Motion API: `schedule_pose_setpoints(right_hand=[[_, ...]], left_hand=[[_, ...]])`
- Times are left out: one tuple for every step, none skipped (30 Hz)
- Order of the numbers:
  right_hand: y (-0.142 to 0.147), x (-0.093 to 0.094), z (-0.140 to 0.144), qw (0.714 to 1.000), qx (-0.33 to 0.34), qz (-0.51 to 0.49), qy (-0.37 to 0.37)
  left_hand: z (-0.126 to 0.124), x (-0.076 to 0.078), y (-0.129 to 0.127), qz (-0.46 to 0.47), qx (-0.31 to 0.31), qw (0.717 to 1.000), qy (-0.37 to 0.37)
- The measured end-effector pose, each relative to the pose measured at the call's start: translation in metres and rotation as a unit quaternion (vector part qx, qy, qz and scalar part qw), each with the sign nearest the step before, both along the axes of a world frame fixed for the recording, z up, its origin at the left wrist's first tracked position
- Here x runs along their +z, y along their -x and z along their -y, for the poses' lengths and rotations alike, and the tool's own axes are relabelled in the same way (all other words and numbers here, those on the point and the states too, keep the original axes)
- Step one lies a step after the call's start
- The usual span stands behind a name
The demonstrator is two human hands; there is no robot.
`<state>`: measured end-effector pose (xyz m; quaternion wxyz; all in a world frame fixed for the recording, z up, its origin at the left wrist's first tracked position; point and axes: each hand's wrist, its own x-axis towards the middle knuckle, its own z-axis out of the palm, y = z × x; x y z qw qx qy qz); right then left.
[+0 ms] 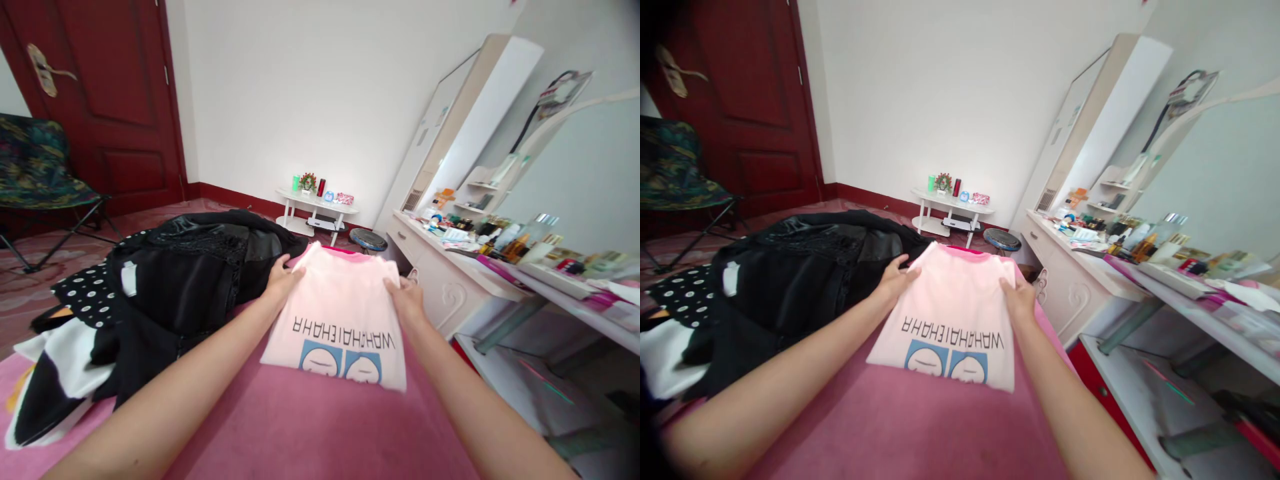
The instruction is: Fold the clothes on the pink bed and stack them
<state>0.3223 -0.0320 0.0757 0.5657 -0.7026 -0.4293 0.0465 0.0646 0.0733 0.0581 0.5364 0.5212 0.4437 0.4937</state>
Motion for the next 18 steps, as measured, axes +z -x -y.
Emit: schedule_pose_setpoints(right_hand=[[-0.002, 0.021, 0.001, 1.0, 0.002, -0.001, -0.03], [-0.003, 0.043, 0.004, 0.998, 0.005, -0.001, -0.062], [-0.004, 0.063, 0.007, 0.995, 0.009, 0.002, -0.103], [-0.002, 0.08, 0.013, 0.988, 0.022, 0.006, -0.155], [0.001, 0.093, 0.02, 0.979, 0.033, 0.011, -0.199], [0.005, 0.099, 0.03, 0.972, 0.043, 0.016, -0.23], [0.01, 0.099, 0.042, 0.969, 0.048, 0.024, -0.241], [0.016, 0.091, 0.056, 0.972, 0.047, 0.033, -0.228], [0.022, 0.077, 0.073, 0.978, 0.047, 0.043, -0.198], [0.027, 0.056, 0.092, 0.985, 0.058, 0.056, -0.15], [0.031, 0.032, 0.112, 0.99, 0.081, 0.066, -0.094], [0.033, 0.006, 0.131, 0.988, 0.133, 0.074, -0.038], [0.033, -0.019, 0.15, 0.974, 0.204, 0.086, 0.041], [0.031, -0.04, 0.167, 0.96, 0.244, 0.105, 0.086], [0.029, -0.055, 0.181, 0.951, 0.26, 0.127, 0.111], [0.027, -0.061, 0.19, 0.945, 0.264, 0.147, 0.128], [0.025, -0.058, 0.195, 0.943, 0.258, 0.164, 0.133], [0.025, -0.047, 0.194, 0.944, 0.246, 0.178, 0.13]], left_hand=[[0.002, 0.02, 0.002, 0.028, -0.008, 0.999, -0.027], [0.003, 0.041, 0.006, 0.056, -0.018, 0.997, -0.057], [0.004, 0.062, 0.009, 0.101, -0.04, 0.988, -0.108], [0.005, 0.081, 0.013, 0.126, -0.065, 0.977, -0.16], [0.008, 0.096, 0.018, 0.132, -0.096, 0.963, -0.213], [0.012, 0.107, 0.024, 0.122, -0.121, 0.949, -0.265], [0.017, 0.11, 0.031, 0.092, -0.138, 0.936, -0.311], [0.025, 0.108, 0.04, 0.049, -0.148, 0.924, -0.35], [0.034, 0.098, 0.05, -0.005, -0.153, 0.911, -0.382], [0.045, 0.084, 0.061, -0.064, -0.163, 0.896, -0.408], [0.056, 0.065, 0.074, -0.125, -0.187, 0.878, -0.424], [0.068, 0.045, 0.087, -0.182, -0.224, 0.853, -0.434], [0.078, 0.026, 0.1, -0.23, -0.28, 0.825, -0.435], [0.087, 0.011, 0.112, -0.264, -0.331, 0.801, -0.423], [0.094, 0.0, 0.123, -0.29, -0.351, 0.788, -0.414], [0.098, -0.004, 0.13, -0.311, -0.368, 0.778, -0.403], [0.101, -0.001, 0.134, -0.329, -0.375, 0.773, -0.392], [0.102, 0.008, 0.133, -0.344, -0.372, 0.772, -0.384]])
